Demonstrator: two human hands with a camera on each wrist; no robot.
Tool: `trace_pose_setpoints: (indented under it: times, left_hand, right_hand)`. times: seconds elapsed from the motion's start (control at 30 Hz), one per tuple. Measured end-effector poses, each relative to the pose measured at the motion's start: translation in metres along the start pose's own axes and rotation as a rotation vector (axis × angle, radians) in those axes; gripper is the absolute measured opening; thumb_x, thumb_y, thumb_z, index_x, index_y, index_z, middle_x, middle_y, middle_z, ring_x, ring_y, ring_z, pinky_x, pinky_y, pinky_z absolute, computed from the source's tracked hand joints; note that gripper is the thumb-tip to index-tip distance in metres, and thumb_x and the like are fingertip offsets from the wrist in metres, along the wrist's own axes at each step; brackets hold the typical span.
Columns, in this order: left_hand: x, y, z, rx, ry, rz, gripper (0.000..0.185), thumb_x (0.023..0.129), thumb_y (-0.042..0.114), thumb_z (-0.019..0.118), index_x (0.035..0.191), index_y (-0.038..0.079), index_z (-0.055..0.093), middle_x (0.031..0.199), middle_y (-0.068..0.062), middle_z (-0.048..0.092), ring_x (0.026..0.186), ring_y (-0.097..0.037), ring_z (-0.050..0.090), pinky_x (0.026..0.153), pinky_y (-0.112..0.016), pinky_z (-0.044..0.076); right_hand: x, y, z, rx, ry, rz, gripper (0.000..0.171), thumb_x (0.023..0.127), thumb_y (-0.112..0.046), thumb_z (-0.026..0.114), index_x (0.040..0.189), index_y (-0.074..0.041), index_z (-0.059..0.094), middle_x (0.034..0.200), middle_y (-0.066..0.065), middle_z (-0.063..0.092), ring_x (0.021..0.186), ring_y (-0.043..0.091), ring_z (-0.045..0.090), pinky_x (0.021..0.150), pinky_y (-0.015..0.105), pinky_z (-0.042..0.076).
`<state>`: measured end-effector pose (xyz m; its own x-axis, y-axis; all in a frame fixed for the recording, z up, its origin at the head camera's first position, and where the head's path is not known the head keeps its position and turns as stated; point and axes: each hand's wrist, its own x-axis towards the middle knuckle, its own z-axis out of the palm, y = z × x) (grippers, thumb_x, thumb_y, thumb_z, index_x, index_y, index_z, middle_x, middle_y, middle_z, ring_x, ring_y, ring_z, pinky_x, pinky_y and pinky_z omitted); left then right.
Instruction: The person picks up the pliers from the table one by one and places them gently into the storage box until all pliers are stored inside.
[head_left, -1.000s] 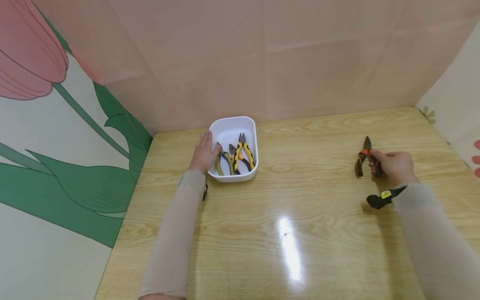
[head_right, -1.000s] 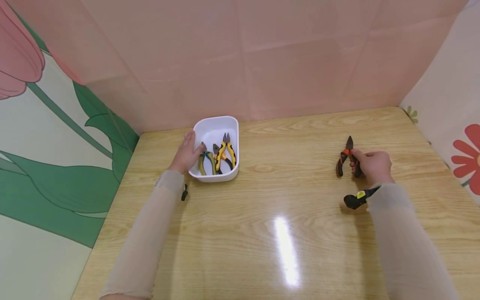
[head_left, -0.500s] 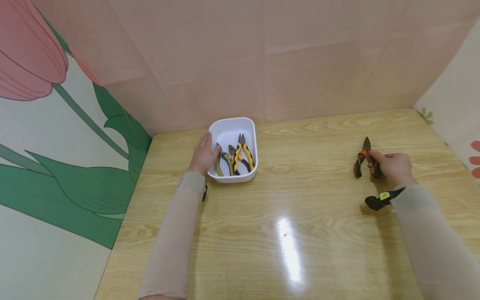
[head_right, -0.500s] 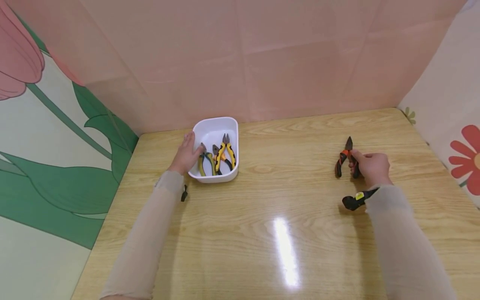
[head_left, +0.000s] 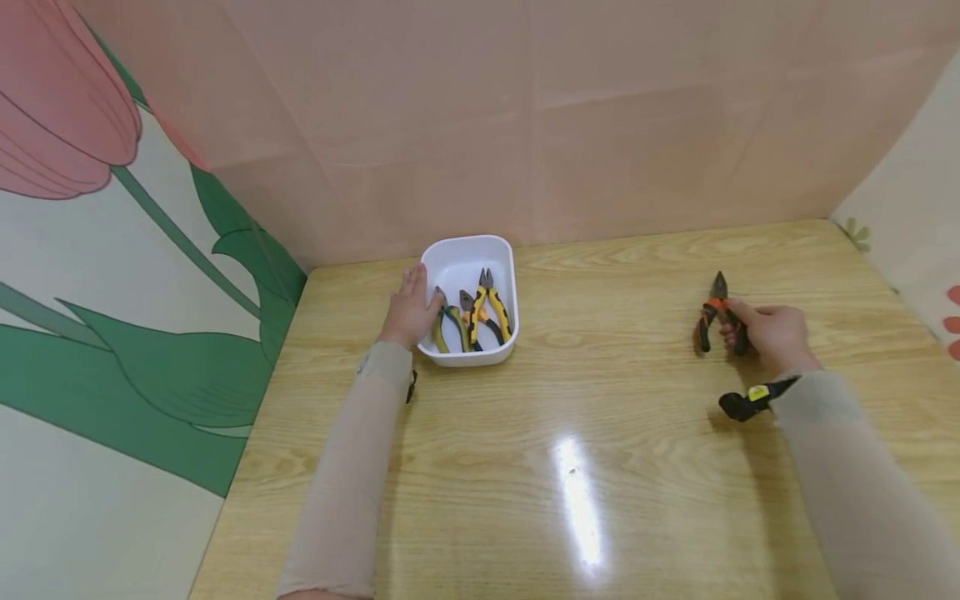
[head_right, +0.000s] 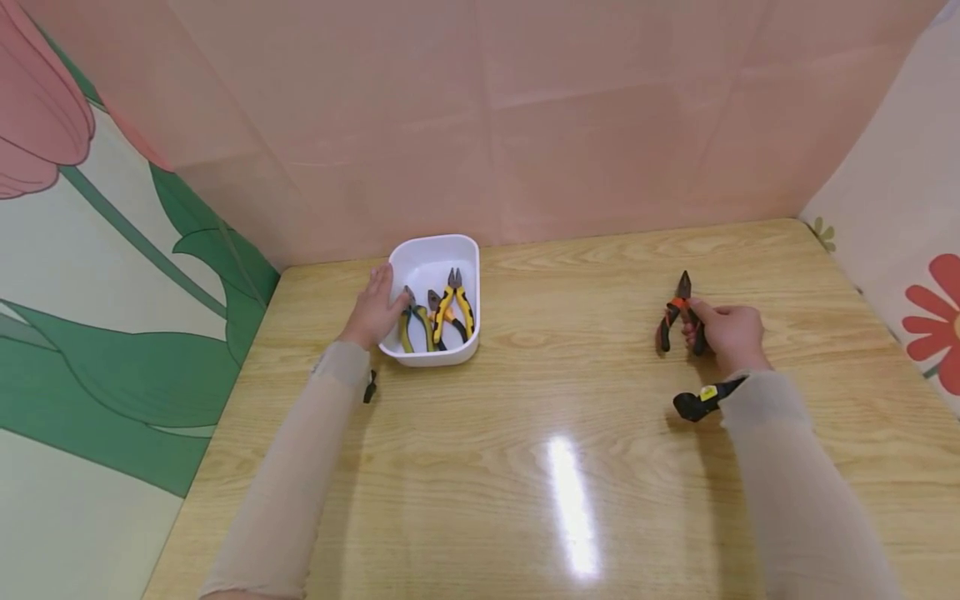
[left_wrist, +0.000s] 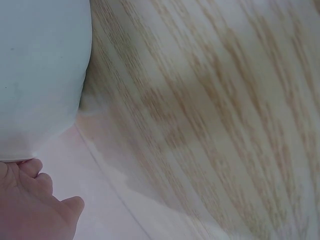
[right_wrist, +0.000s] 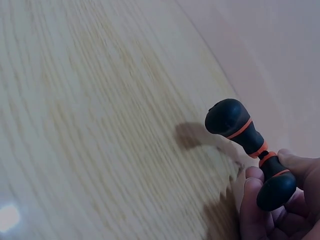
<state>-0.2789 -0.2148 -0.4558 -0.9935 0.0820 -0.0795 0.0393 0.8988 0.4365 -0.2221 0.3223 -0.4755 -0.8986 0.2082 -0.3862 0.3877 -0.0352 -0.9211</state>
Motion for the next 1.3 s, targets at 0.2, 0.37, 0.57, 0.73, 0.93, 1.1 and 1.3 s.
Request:
trace_pose_setpoints:
  times: [0.2,0.37,0.57,0.73,0.93,1.1,1.3]
  left_hand:
    - [0.0,0.001,0.0,0.004,-0.003,-0.005,0.074,0.109,0.044,0.037,0.163,0.008,0.001,0.17,-0.006,-0.001,0.156,-0.021,-0.007,0.125,-0.055,0.006]
    - [-0.001,0.001,-0.001,0.008,-0.009,-0.008,0.074,0.109,0.043,0.037,0.163,0.009,0.0,0.17,-0.007,-0.001,0.156,-0.021,-0.007,0.125,-0.055,0.006]
    - [0.0,0.001,-0.001,0.002,-0.01,-0.012,0.074,0.109,0.043,0.037,0.163,0.009,0.001,0.17,-0.007,-0.001,0.156,-0.021,-0.007,0.125,-0.055,0.005]
    - [0.0,0.001,0.0,0.001,-0.007,-0.008,0.074,0.109,0.043,0.038,0.163,0.009,0.001,0.171,-0.007,0.0,0.156,-0.021,-0.006,0.125,-0.055,0.005]
    - [-0.001,0.0,0.0,-0.004,0.005,-0.003,0.074,0.108,0.043,0.038,0.163,0.008,0.003,0.171,-0.007,0.001,0.156,-0.022,-0.006,0.125,-0.056,0.006]
    - [-0.001,0.0,0.001,-0.002,-0.003,-0.006,0.074,0.109,0.043,0.038,0.163,0.009,0.002,0.171,-0.006,0.0,0.156,-0.021,-0.007,0.125,-0.055,0.005]
    - [0.001,0.0,0.001,-0.013,0.002,-0.01,0.074,0.108,0.043,0.038,0.163,0.009,0.002,0.17,-0.006,-0.001,0.156,-0.021,-0.006,0.125,-0.055,0.005]
  right_hand:
    - [-0.001,-0.005,0.01,0.011,0.008,-0.013,0.03,0.098,-0.033,0.066,0.076,-0.014,0.073,0.068,0.002,0.069,0.059,0.012,0.065,0.054,0.027,0.058]
    - [-0.003,-0.01,0.018,0.009,0.004,-0.049,0.03,0.1,-0.032,0.064,0.079,-0.012,0.074,0.069,0.0,0.069,0.06,0.011,0.063,0.055,0.026,0.057]
    - [-0.008,-0.019,0.025,-0.023,0.002,-0.074,0.032,0.1,-0.034,0.063,0.08,-0.011,0.074,0.068,0.0,0.07,0.06,0.011,0.064,0.055,0.025,0.057]
    - [-0.01,-0.028,0.035,-0.034,0.019,-0.077,0.03,0.1,-0.034,0.063,0.084,-0.01,0.07,0.067,-0.001,0.07,0.058,0.011,0.066,0.055,0.026,0.058]
    - [-0.012,-0.032,0.047,-0.036,0.027,-0.089,0.027,0.1,-0.031,0.064,0.093,-0.005,0.067,0.067,-0.002,0.07,0.057,0.01,0.066,0.055,0.024,0.059]
    - [-0.015,-0.035,0.054,-0.18,0.042,-0.12,0.042,0.1,-0.042,0.06,0.111,-0.002,0.067,0.071,-0.009,0.07,0.066,0.006,0.068,0.062,0.022,0.059]
    - [-0.014,-0.038,0.061,-0.222,0.031,-0.129,0.064,0.099,-0.048,0.057,0.131,0.007,0.059,0.075,-0.012,0.07,0.071,0.004,0.069,0.069,0.022,0.059]
